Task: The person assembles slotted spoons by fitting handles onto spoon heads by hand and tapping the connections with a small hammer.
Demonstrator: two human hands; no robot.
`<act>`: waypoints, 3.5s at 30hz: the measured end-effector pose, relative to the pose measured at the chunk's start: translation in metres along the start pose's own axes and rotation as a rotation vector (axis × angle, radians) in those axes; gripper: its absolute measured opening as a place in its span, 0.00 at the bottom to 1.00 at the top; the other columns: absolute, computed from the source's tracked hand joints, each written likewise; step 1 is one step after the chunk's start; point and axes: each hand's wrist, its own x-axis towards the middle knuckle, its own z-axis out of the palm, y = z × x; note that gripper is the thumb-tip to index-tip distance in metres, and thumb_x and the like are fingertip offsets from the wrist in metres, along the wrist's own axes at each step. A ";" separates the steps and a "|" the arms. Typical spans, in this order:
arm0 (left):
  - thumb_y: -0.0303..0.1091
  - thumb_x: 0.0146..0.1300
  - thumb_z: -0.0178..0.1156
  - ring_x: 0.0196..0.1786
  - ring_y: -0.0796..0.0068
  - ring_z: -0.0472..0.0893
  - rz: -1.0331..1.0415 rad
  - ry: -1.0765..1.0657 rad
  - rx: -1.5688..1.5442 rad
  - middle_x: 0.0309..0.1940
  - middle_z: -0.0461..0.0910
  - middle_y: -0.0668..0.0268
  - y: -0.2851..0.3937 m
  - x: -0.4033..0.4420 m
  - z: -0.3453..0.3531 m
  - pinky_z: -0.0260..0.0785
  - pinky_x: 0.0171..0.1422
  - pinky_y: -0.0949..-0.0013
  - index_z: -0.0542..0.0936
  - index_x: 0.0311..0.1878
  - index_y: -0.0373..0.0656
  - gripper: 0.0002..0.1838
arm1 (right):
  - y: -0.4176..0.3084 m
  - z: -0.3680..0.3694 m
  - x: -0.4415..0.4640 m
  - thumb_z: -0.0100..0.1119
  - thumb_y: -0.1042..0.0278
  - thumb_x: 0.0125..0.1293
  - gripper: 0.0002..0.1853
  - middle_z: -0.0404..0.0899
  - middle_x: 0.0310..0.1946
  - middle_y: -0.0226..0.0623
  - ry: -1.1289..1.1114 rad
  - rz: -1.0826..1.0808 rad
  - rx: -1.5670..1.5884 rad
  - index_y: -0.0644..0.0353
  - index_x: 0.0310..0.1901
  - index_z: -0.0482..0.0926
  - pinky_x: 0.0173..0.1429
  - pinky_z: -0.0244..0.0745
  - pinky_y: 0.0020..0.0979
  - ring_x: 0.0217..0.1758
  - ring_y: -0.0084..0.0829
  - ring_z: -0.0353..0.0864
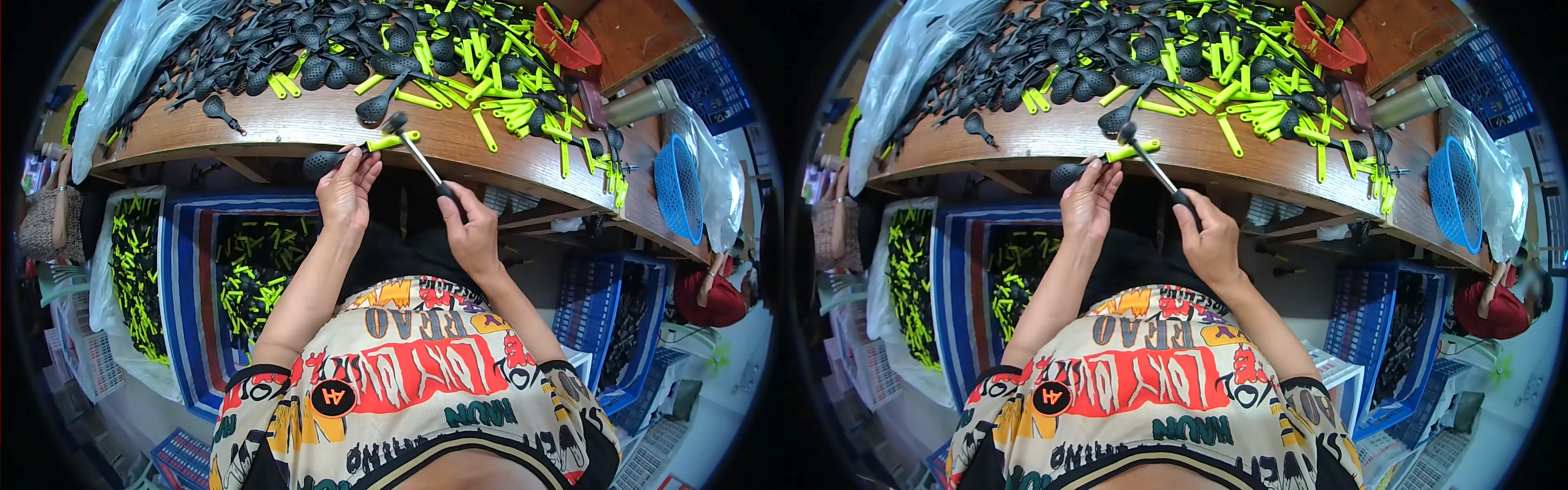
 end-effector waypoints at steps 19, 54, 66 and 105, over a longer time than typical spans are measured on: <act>0.26 0.63 0.65 0.41 0.62 0.86 0.056 0.051 0.057 0.38 0.83 0.57 0.003 -0.002 0.001 0.82 0.47 0.66 0.78 0.43 0.32 0.09 | -0.006 -0.012 0.002 0.62 0.69 0.63 0.15 0.82 0.33 0.44 0.184 -0.247 -0.170 0.62 0.51 0.78 0.30 0.76 0.38 0.29 0.47 0.82; 0.28 0.67 0.60 0.54 0.54 0.82 -0.066 -0.338 0.159 0.48 0.81 0.52 0.042 -0.030 -0.050 0.79 0.54 0.61 0.76 0.52 0.37 0.12 | -0.005 0.013 0.011 0.66 0.70 0.64 0.07 0.73 0.24 0.18 -0.167 0.349 0.577 0.64 0.39 0.82 0.30 0.62 0.17 0.26 0.10 0.66; 0.39 0.50 0.72 0.52 0.52 0.82 -0.130 0.008 2.130 0.46 0.83 0.49 0.158 -0.010 -0.216 0.74 0.56 0.57 0.82 0.50 0.38 0.24 | 0.033 -0.046 0.033 0.61 0.71 0.68 0.06 0.68 0.17 0.19 0.207 0.366 0.595 0.61 0.43 0.80 0.15 0.50 0.17 0.12 0.09 0.59; 0.42 0.65 0.61 0.40 0.55 0.79 -0.079 -1.721 -0.377 0.36 0.81 0.48 0.068 -0.144 0.188 0.72 0.43 0.58 0.81 0.43 0.30 0.19 | 0.081 -0.069 0.114 0.60 0.69 0.68 0.07 0.64 0.18 0.24 0.362 0.226 0.938 0.61 0.44 0.77 0.17 0.56 0.20 0.13 0.16 0.58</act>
